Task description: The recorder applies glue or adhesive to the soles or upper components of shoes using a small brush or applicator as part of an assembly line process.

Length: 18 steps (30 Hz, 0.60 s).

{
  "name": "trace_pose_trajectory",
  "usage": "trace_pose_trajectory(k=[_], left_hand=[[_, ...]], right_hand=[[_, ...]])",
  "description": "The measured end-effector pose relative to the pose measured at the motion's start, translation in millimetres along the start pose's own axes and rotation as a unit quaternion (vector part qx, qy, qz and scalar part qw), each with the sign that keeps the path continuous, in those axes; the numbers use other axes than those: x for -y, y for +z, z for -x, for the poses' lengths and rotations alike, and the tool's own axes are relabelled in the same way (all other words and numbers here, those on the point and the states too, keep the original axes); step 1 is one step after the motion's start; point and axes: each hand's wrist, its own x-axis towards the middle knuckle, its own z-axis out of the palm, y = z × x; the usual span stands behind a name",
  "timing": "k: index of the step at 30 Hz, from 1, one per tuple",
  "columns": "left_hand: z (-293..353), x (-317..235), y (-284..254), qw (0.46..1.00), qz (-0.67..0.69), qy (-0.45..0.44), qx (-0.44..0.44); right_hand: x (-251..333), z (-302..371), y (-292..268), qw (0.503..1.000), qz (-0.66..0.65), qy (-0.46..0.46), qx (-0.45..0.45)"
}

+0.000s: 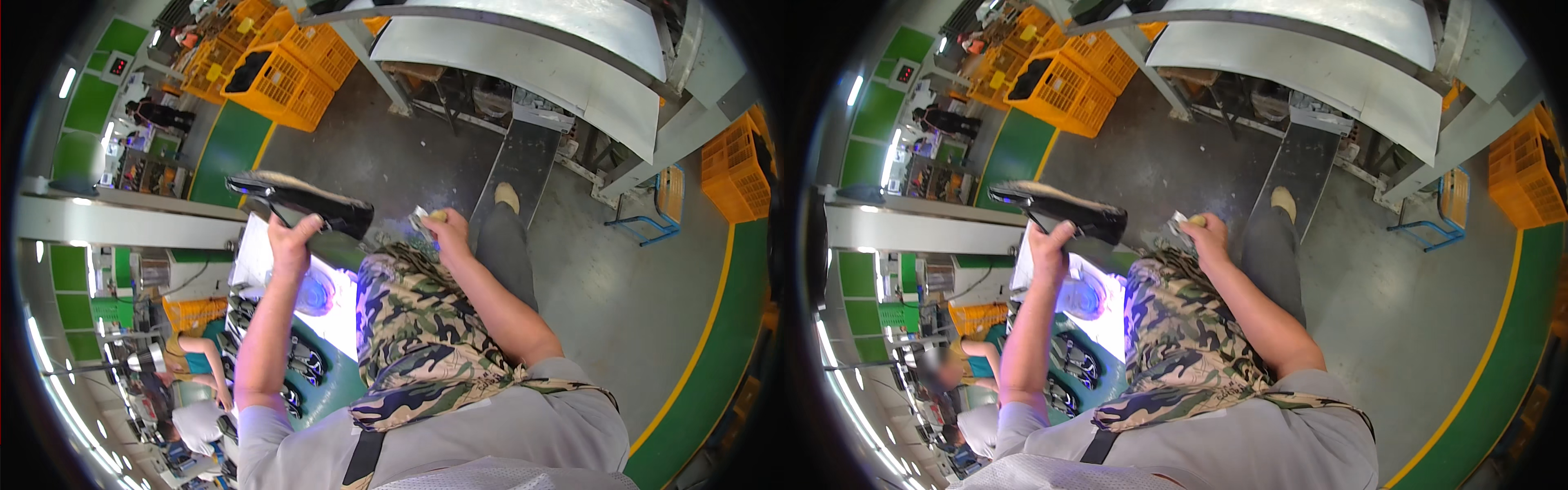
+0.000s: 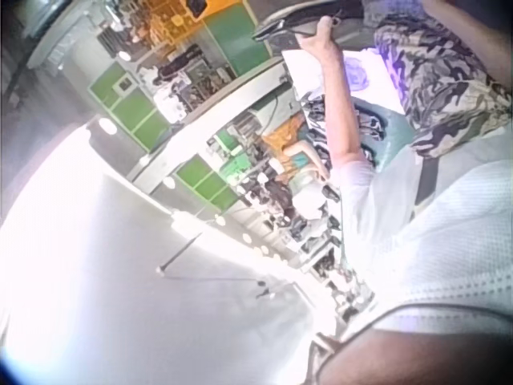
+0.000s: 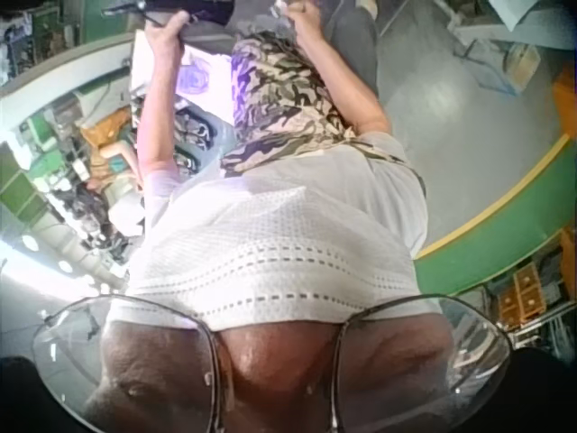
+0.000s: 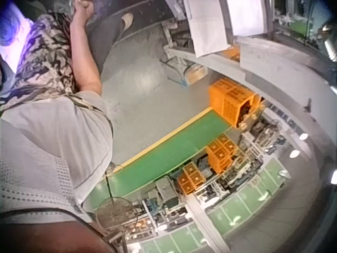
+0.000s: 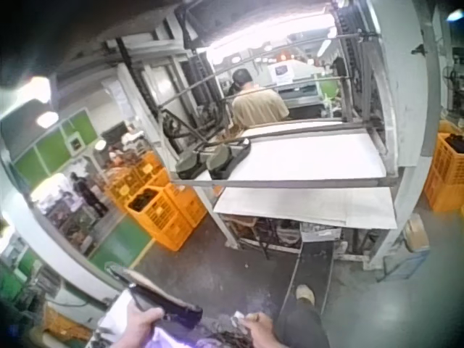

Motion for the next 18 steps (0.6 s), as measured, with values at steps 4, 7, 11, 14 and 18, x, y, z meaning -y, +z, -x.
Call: trace_pose_trajectory(k=[4, 7, 11, 14, 18], left_hand=[[-97, -70, 43, 0.997, -0.027, 0.062, 0.024], [-172, -130, 102, 0.991, -0.063, 0.106, 0.061], [-258, -198, 173, 0.909, -0.264, 0.283, 0.155], [-250, -236, 271, 0.93, -0.308, 0.159, 0.124], [-286, -206, 296, 0.822, -0.521, 0.196, 0.118]], right_hand=[[-40, -21, -40, 0.995, 0.089, 0.003, -0.052], [-47, -43, -56, 0.995, 0.068, 0.054, -0.052], [-50, -58, -54, 0.998, 0.032, 0.038, -0.036], [-55, -62, -59, 0.994, 0.064, 0.076, -0.051], [-67, -65, -57, 0.993, 0.069, 0.089, -0.032]])
